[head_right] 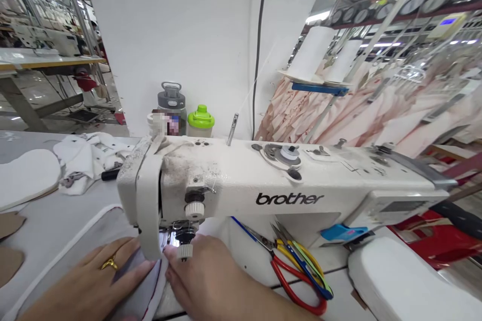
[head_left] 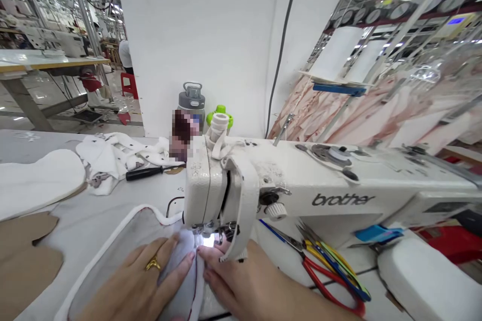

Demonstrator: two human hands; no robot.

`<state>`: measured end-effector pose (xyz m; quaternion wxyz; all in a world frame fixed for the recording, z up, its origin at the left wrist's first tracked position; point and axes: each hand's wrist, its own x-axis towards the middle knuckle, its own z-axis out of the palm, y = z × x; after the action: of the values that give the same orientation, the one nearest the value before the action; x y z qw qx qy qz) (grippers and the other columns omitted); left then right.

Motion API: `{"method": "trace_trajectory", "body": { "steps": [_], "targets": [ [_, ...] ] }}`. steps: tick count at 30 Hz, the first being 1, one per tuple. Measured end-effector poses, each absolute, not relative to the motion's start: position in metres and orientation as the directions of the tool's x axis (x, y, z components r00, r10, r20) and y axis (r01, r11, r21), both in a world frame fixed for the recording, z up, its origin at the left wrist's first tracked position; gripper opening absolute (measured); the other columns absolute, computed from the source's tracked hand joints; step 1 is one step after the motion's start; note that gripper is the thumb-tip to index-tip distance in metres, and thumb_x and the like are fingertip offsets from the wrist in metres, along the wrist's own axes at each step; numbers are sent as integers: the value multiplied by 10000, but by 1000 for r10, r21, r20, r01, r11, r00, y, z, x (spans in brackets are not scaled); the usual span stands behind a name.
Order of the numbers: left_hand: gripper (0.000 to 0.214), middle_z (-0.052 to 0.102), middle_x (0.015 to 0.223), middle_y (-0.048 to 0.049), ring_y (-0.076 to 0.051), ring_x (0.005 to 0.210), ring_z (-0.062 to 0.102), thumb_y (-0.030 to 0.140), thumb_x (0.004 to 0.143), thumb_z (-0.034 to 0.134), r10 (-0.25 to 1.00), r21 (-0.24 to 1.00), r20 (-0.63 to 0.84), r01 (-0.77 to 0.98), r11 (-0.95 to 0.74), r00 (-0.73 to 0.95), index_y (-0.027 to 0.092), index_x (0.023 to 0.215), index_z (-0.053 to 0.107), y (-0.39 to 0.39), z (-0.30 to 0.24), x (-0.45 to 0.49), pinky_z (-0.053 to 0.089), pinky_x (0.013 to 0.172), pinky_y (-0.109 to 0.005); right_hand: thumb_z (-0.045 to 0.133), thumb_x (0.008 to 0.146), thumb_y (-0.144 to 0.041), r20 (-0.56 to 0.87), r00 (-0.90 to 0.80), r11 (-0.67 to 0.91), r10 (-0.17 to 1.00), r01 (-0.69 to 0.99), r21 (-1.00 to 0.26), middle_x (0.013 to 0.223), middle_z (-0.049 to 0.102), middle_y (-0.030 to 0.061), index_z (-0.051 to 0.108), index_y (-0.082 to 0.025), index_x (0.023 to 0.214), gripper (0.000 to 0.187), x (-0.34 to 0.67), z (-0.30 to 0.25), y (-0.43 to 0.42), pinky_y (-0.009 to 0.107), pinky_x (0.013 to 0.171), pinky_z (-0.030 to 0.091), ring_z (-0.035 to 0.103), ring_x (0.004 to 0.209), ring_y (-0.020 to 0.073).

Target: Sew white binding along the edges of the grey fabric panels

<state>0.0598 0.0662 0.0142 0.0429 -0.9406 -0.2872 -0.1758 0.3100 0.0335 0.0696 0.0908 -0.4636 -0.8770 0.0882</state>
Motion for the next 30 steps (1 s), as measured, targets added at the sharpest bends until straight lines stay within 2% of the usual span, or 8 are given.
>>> {"method": "trace_trajectory", "body": {
  "steps": [4, 9, 13, 16, 21, 25, 30],
  "targets": [
    [436, 695, 1156, -64, -281, 1001, 604, 398, 808, 639, 458, -63, 425, 530, -846, 781, 306, 1233, 613, 69, 30, 64, 466, 850, -380, 464, 1000, -304, 32, -604, 587, 796, 759, -283, 969, 704, 89, 663, -219, 1130, 253, 313, 75, 35, 340, 797, 509, 663, 897, 243],
    [489, 684, 1125, -111, -297, 991, 588, 398, 787, 645, 446, -106, 505, 566, -817, 739, 232, 1246, 607, 70, 26, 70, 465, 821, -397, 458, 994, -291, 37, -599, 583, 800, 760, -286, 1008, 700, 103, 635, -200, 1196, 284, 312, 73, 36, 347, 795, 509, 659, 917, 247],
    [534, 643, 1198, -123, -313, 1041, 566, 386, 788, 648, 493, -38, 520, 596, -802, 698, 232, 1293, 569, 70, 16, 71, 470, 849, -425, 452, 994, -298, 53, -584, 573, 810, 772, -275, 1018, 699, 112, 635, -195, 1184, 283, 312, 72, 35, 350, 802, 508, 656, 938, 254],
    [457, 643, 1198, -102, -287, 1062, 572, 319, 823, 639, 524, 51, 462, 568, -821, 716, 244, 1269, 578, 73, 22, 72, 497, 845, -392, 454, 994, -298, 44, -612, 597, 789, 749, -287, 958, 705, 94, 662, -204, 1099, 251, 313, 74, 36, 331, 788, 506, 660, 904, 244],
    [410, 671, 1148, -60, -262, 1052, 606, 202, 784, 632, 487, 117, 407, 484, -867, 773, 274, 1187, 613, 81, 43, 69, 528, 836, -370, 440, 1000, -286, 54, -598, 584, 800, 755, -298, 1001, 708, 97, 657, -201, 1131, 267, 311, 74, 37, 337, 834, 507, 656, 964, 247],
    [394, 673, 1168, -52, -254, 1057, 621, 240, 811, 638, 511, 132, 334, 497, -858, 792, 302, 1199, 617, 86, 42, 66, 537, 832, -360, 430, 1001, -288, 83, -588, 585, 804, 759, -285, 1043, 700, 105, 643, -195, 1168, 286, 311, 72, 37, 365, 885, 499, 646, 1014, 257],
    [375, 645, 1232, -97, -303, 1117, 586, 278, 872, 585, 570, 169, 377, 551, -817, 730, 277, 1245, 611, 86, 30, 69, 523, 837, -406, 462, 981, -278, 61, -587, 580, 808, 772, -260, 1018, 700, 104, 661, -206, 1135, 261, 310, 70, 35, 349, 825, 509, 657, 950, 252]
  ]
}}
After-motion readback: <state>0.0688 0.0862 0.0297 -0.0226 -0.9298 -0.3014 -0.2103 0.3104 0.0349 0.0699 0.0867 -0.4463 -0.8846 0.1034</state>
